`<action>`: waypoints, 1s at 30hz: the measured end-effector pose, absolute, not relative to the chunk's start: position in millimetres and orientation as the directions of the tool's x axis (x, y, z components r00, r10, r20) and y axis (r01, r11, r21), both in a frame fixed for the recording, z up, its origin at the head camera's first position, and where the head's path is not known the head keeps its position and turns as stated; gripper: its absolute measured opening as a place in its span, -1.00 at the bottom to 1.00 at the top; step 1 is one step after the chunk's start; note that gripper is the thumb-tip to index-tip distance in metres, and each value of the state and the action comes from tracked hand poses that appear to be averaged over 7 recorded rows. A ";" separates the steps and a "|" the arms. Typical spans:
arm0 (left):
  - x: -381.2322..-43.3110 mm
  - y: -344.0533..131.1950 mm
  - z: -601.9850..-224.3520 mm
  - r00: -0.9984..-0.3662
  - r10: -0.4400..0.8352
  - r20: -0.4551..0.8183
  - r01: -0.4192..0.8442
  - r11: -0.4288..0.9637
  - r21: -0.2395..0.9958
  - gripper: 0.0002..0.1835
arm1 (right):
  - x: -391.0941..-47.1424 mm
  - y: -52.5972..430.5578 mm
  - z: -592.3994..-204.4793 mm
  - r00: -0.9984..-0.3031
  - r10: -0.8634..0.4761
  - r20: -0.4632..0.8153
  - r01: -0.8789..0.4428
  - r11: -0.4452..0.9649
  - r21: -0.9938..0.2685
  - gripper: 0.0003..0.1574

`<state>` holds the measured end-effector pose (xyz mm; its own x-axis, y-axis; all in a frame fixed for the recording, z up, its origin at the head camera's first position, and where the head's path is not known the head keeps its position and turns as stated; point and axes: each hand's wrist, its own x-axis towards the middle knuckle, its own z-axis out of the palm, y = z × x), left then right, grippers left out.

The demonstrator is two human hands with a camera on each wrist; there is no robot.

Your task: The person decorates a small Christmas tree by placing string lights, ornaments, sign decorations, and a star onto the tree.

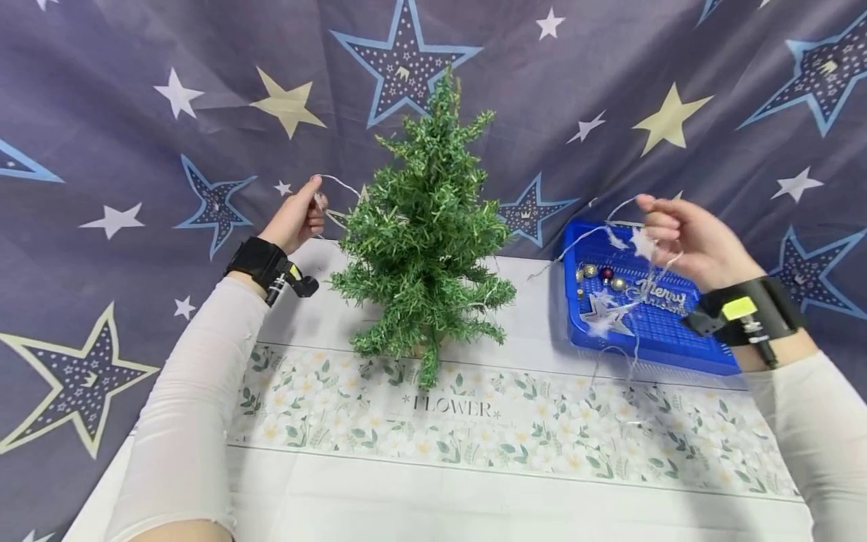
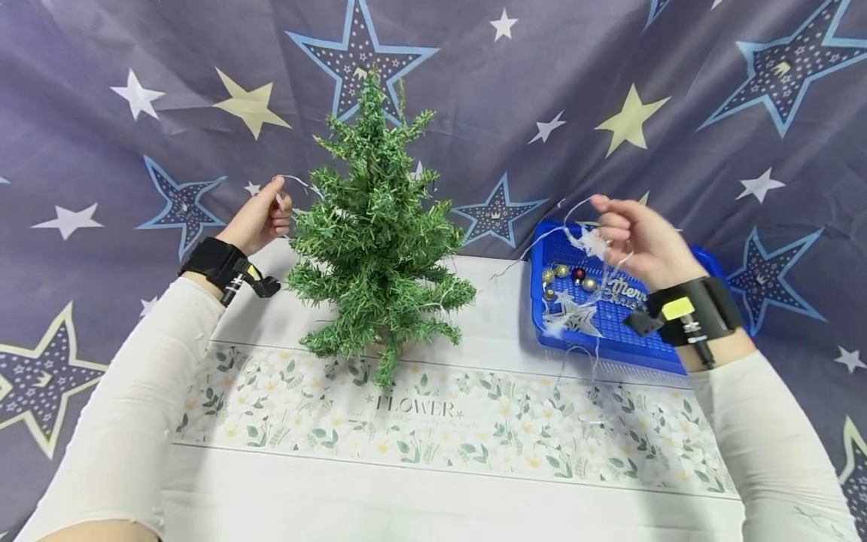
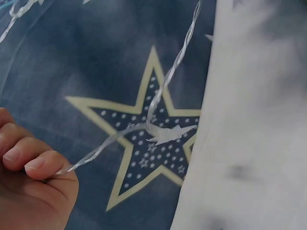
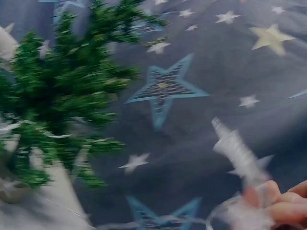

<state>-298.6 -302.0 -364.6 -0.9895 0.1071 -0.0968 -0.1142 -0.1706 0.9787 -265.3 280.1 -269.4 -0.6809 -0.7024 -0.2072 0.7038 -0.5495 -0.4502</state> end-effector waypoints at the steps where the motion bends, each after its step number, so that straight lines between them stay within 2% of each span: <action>1: -300.1 -300.9 -368.7 -0.989 0.121 -0.090 -0.111 -0.184 0.977 -0.43 | -266.5 272.7 -274.3 -0.676 -0.691 -0.255 0.718 -0.541 -0.438 -0.60; 6: -302.7 -298.2 -381.3 -0.989 0.104 -0.103 -0.121 -0.181 0.976 -0.42 | -271.7 244.1 -297.9 -0.649 -0.621 -0.440 0.761 -0.523 -0.385 -0.60; 10: -301.1 -297.8 -382.7 -0.993 0.086 -0.083 -0.096 -0.169 0.981 -0.44 | -292.5 233.1 -293.0 -0.696 -0.531 -0.483 0.717 -0.561 -0.414 -0.67; 15: -298.9 -298.8 -382.4 -0.998 0.066 -0.020 -0.032 -0.189 0.981 -0.46 | -323.7 219.4 -247.7 -0.728 -0.506 -0.462 0.683 -0.585 -0.437 -0.69; 21: -298.2 -301.4 -386.9 -0.998 0.070 -0.005 -0.028 -0.334 0.942 -0.51 | -345.5 197.8 -183.6 -0.707 -0.539 -0.458 0.707 -0.555 -0.439 -0.50; 24: -295.3 -299.6 -388.1 -0.999 0.048 -0.023 -0.038 -0.332 0.943 -0.56 | -348.9 193.7 -156.5 -0.691 -0.582 -0.429 0.717 -0.473 -0.513 -0.60; 26: -291.3 -296.7 -387.2 -0.999 0.017 -0.027 -0.031 -0.290 0.957 -0.61 | -351.3 192.9 -139.0 -0.672 -0.618 -0.407 0.702 -0.359 -0.615 -0.69; 28: -285.5 -293.9 -385.4 -1.000 -0.012 -0.007 -0.004 -0.191 0.982 -0.65 | -352.9 189.7 -121.1 -0.683 -0.619 -0.388 0.637 -0.245 -0.731 -0.69; 30: -279.6 -291.6 -383.6 -0.998 -0.039 0.039 0.041 -0.069 0.997 -0.67 | -354.5 183.3 -103.1 -0.731 -0.580 -0.359 0.524 -0.139 -0.841 -0.73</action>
